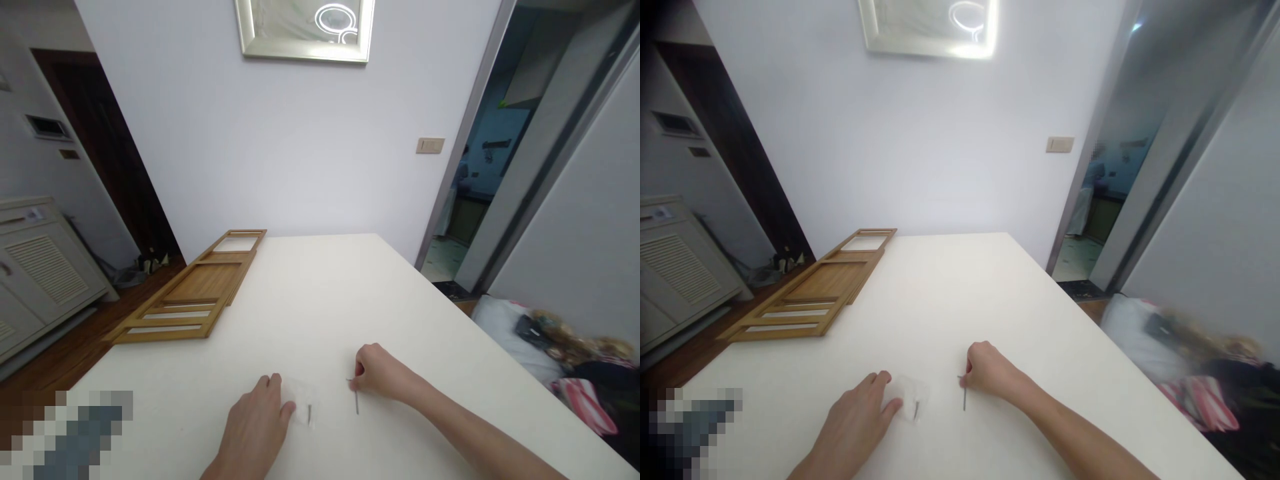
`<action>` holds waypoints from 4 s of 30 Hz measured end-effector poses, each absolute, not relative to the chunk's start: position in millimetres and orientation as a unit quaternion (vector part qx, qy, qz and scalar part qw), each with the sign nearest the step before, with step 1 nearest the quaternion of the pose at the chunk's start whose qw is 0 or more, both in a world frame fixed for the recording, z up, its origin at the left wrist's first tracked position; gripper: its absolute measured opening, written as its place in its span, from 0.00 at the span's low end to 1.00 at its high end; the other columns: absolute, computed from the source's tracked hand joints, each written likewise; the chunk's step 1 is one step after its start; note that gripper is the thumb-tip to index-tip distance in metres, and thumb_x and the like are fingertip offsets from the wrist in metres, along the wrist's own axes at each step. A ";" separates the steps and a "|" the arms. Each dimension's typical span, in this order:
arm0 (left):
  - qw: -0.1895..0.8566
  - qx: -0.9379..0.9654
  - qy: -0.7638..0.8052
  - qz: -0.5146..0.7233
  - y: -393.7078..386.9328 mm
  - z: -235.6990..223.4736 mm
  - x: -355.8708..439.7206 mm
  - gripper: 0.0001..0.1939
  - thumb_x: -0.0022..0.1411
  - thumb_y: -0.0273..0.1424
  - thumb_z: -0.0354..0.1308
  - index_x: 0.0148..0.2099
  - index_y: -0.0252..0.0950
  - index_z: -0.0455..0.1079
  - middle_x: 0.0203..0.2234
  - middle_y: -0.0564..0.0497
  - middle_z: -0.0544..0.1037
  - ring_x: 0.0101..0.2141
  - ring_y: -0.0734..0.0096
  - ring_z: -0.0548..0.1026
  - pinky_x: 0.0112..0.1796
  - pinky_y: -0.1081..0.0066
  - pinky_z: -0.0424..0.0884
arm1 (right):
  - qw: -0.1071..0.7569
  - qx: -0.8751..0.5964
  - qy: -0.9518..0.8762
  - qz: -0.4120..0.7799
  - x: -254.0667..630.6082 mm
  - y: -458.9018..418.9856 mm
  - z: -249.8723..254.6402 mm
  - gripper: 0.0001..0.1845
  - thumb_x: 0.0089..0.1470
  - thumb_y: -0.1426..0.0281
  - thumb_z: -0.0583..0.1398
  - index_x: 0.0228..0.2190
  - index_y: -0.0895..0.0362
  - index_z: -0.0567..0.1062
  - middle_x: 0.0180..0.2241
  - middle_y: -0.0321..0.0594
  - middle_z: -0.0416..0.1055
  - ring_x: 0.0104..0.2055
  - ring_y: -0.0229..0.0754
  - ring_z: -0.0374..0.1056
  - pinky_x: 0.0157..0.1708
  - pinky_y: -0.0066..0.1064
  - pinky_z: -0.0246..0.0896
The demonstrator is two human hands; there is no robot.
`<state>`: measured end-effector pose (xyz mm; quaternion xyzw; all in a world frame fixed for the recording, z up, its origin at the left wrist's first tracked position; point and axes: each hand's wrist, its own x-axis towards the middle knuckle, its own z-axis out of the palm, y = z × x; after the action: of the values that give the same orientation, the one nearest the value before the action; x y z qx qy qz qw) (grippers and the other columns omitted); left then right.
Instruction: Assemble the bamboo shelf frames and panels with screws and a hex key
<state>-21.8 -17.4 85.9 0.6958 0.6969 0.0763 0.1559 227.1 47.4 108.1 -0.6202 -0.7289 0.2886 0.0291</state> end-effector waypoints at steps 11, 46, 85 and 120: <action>0.278 0.761 0.567 0.151 -16.5 82.0 -25.5 0.23 0.54 0.27 0.55 0.52 0.39 0.74 0.47 0.45 0.75 0.50 0.56 0.70 0.54 0.63 0.60 | 0.011 -0.626 -0.731 0.271 230.0 49.7 111.3 0.10 0.44 0.67 0.65 0.18 0.59 0.74 0.25 0.42 0.72 0.21 0.35 0.61 0.18 0.28 0.47; 0.650 0.410 0.485 0.417 -8.4 62.7 -4.3 0.25 0.49 0.36 0.67 0.47 0.32 0.65 0.21 0.54 0.73 0.21 0.72 0.73 0.26 0.71 0.70 | 0.148 -0.517 -0.720 0.439 210.2 24.8 137.1 0.12 0.46 0.63 0.65 0.21 0.60 0.75 0.18 0.31 0.61 0.21 0.31 0.51 0.19 0.26 0.44; 0.357 0.725 0.566 0.164 -28.4 84.2 -10.6 0.13 0.47 0.25 0.57 0.33 0.40 0.57 0.35 0.53 0.71 0.36 0.67 0.69 0.36 0.69 0.60 | -0.017 -0.412 -0.876 0.249 163.6 -12.7 114.9 0.14 0.51 0.80 0.54 0.41 0.60 0.69 0.43 0.48 0.65 0.42 0.45 0.64 0.40 0.34 0.60; 0.372 0.727 0.551 0.171 -25.3 81.6 -13.3 0.21 0.50 0.27 0.56 0.49 0.40 0.66 0.40 0.51 0.72 0.38 0.66 0.71 0.41 0.70 0.65 | 0.219 -0.493 -0.785 0.306 207.9 7.6 105.8 0.13 0.54 0.77 0.53 0.35 0.58 0.76 0.34 0.42 0.75 0.34 0.41 0.70 0.37 0.34 0.66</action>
<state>-13.3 -25.3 81.6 0.7271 0.5513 0.1709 0.3718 207.9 7.6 105.8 -0.4925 -0.7847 0.3060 0.2192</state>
